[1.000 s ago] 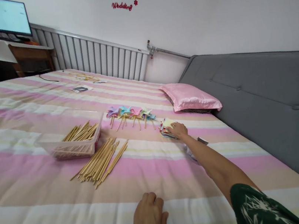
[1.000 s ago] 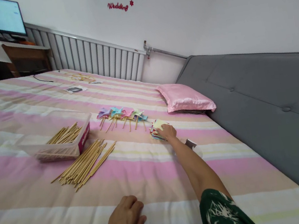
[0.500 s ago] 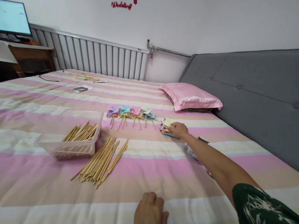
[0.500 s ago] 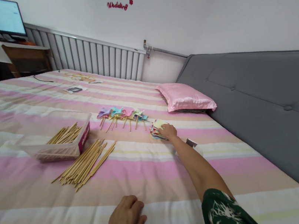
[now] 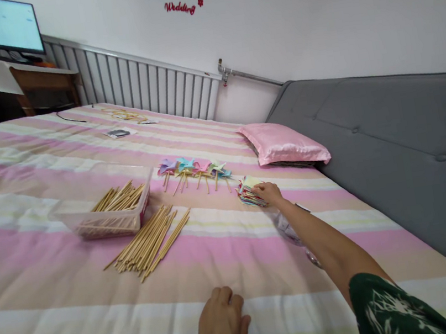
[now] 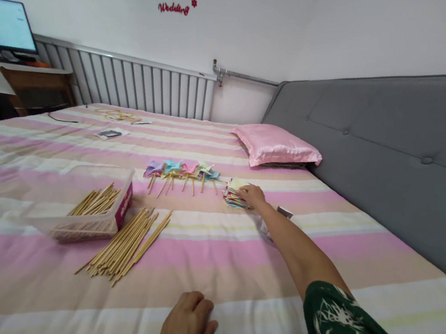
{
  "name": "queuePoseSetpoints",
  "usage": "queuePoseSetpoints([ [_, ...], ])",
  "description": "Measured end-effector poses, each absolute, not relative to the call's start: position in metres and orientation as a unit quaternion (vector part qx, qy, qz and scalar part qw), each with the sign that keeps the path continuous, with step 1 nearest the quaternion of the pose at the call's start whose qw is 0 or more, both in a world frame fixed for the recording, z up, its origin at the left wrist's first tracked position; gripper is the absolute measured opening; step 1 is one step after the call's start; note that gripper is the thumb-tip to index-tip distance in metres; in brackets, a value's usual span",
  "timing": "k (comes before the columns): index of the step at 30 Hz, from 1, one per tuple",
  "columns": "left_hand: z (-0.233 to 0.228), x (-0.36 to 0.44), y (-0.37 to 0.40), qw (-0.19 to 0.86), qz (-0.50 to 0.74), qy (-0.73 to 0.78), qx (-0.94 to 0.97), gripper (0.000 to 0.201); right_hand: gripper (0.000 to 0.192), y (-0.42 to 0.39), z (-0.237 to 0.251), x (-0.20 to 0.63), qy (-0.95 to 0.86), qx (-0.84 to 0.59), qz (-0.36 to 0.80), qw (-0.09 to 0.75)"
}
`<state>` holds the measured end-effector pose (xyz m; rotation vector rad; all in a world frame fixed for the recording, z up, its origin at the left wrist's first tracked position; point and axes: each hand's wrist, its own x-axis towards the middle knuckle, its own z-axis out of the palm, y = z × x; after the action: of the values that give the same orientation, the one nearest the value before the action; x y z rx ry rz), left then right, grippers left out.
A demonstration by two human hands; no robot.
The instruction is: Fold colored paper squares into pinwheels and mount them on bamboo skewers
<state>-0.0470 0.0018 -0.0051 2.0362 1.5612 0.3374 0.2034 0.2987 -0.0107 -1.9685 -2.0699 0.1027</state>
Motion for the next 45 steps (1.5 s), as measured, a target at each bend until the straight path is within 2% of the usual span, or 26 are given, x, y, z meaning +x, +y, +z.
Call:
queuePoseSetpoints([
  [10,-0.005,-0.047,0.001,0.267,0.13,0.578,0.76,0.021,0.026,0.299,-0.008,0.201,-0.667,-0.728,0.022,0.157],
  [18,-0.003,-0.047,0.002,0.259,0.131,0.576,0.764,0.022,0.033,0.283,0.014,0.186,-0.541,-0.791,-0.039,0.283],
  [20,-0.003,-0.048,0.001,0.252,0.129,0.574,0.768,0.021,0.039,0.279,0.026,0.182,-0.533,-0.781,-0.057,0.321],
  [26,-0.004,-0.047,0.001,0.226,0.137,0.567,0.78,0.017,0.039,0.251,0.064,0.17,-0.559,-0.715,-0.072,0.414],
  [30,-0.001,-0.052,0.003,0.206,0.145,0.563,0.787,0.016,0.035,0.2,0.066,0.161,-0.647,-0.617,-0.042,0.446],
  [33,0.003,-0.059,0.004,0.178,0.163,0.581,0.777,0.022,0.024,0.14,0.041,0.151,-0.708,-0.555,0.009,0.437],
  [35,0.005,-0.063,0.003,0.152,0.176,0.602,0.764,0.026,0.025,0.097,0.016,0.146,-0.744,-0.497,0.093,0.438],
  [39,0.009,-0.067,-0.001,0.082,0.193,0.671,0.712,0.03,0.033,0.037,-0.022,0.147,-0.777,-0.49,0.212,0.335],
  [42,0.01,-0.066,-0.004,0.042,0.203,0.703,0.68,0.031,0.044,0.025,-0.024,0.159,-0.808,-0.477,0.247,0.241],
  [45,0.008,-0.062,-0.005,0.008,0.223,0.707,0.671,0.033,0.059,0.024,-0.013,0.174,-0.808,-0.482,0.248,0.23],
])
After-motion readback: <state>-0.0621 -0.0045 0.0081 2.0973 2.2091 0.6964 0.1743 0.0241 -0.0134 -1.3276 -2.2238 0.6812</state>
